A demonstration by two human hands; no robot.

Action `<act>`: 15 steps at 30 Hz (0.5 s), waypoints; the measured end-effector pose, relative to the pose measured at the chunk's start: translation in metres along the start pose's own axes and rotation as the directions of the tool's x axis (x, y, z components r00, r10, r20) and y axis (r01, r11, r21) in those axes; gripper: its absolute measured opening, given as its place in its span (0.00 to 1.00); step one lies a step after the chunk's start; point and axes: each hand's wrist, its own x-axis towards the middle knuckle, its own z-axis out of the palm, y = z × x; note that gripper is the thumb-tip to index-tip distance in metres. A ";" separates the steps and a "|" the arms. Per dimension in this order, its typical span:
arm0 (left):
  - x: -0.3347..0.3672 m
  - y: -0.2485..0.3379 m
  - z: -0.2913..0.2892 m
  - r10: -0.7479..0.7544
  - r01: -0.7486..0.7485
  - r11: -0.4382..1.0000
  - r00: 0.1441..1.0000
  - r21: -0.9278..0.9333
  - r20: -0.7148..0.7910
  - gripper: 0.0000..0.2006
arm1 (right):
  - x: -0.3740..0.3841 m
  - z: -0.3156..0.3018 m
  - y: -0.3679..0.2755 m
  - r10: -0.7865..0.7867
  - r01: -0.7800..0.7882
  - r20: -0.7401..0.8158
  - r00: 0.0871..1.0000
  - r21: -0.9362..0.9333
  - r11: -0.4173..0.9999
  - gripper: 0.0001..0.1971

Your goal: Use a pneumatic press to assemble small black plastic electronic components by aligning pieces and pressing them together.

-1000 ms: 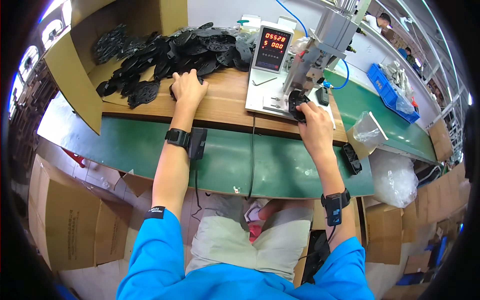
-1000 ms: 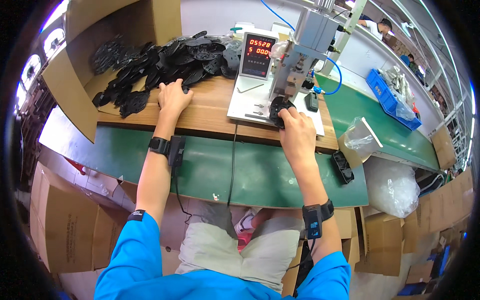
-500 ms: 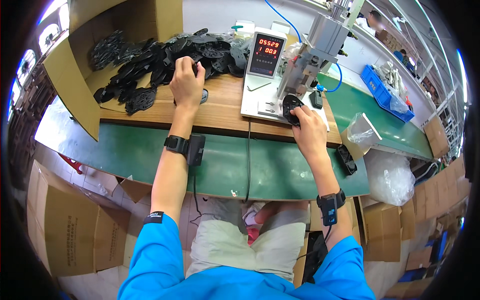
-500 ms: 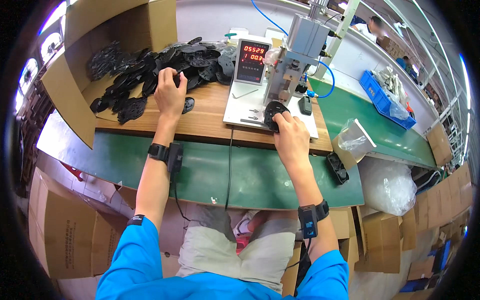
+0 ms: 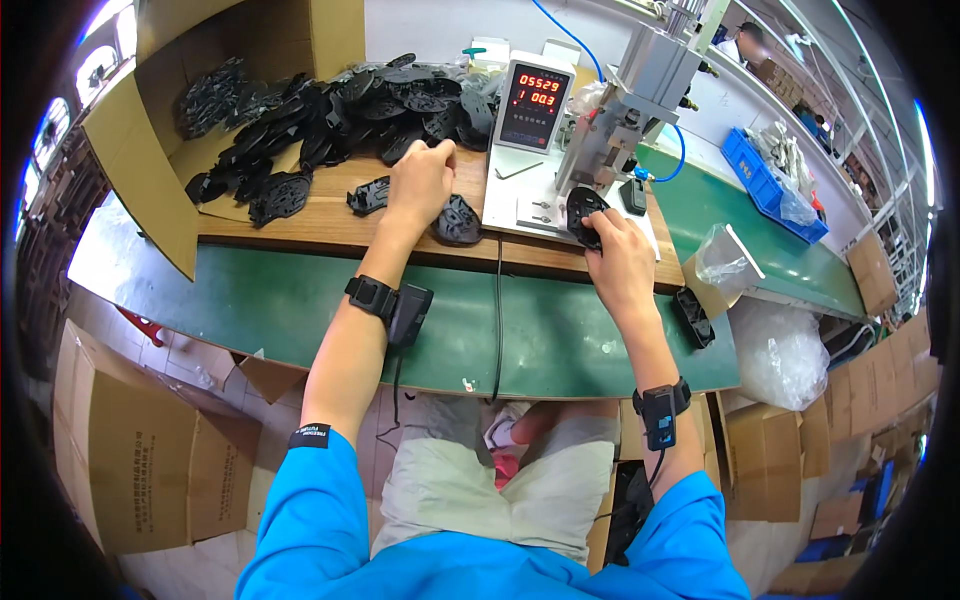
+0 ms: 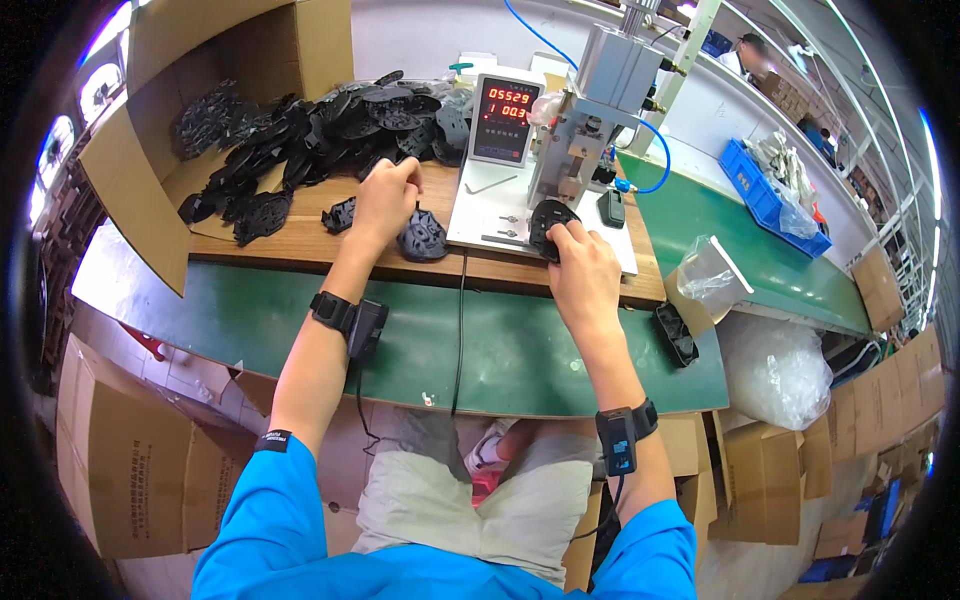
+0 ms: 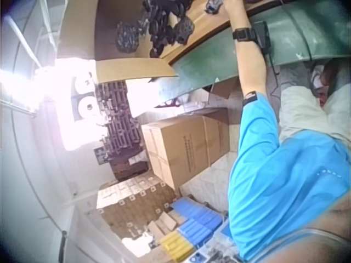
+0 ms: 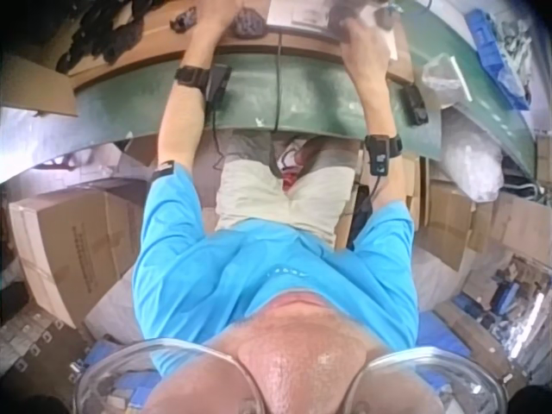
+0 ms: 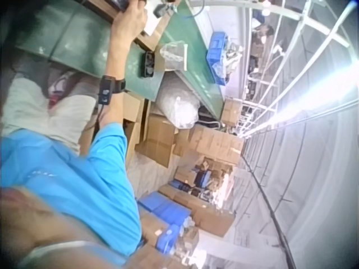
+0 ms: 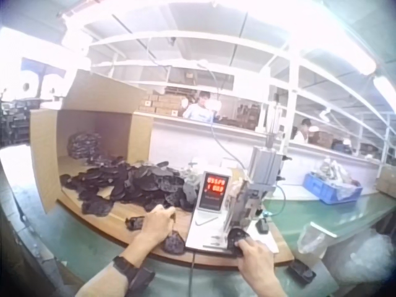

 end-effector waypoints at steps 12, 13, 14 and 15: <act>-0.005 -0.028 -0.011 -0.235 0.117 0.951 0.875 0.287 0.423 0.12 | 0.003 0.001 -0.004 -0.008 0.008 -0.004 1.000 0.015 1.000 0.19; -0.007 -0.034 -0.010 -0.245 0.099 0.940 0.861 0.326 0.445 0.12 | 0.005 0.001 -0.005 -0.016 0.016 -0.004 1.000 0.019 1.000 0.19; -0.006 -0.029 -0.009 -0.243 0.099 0.942 0.861 0.322 0.448 0.12 | 0.005 0.001 -0.003 -0.018 0.018 -0.005 1.000 0.014 1.000 0.19; -0.005 -0.019 -0.011 -0.296 0.135 0.927 0.838 0.350 0.459 0.14 | 0.003 0.000 -0.001 -0.016 0.016 -0.005 1.000 0.006 1.000 0.19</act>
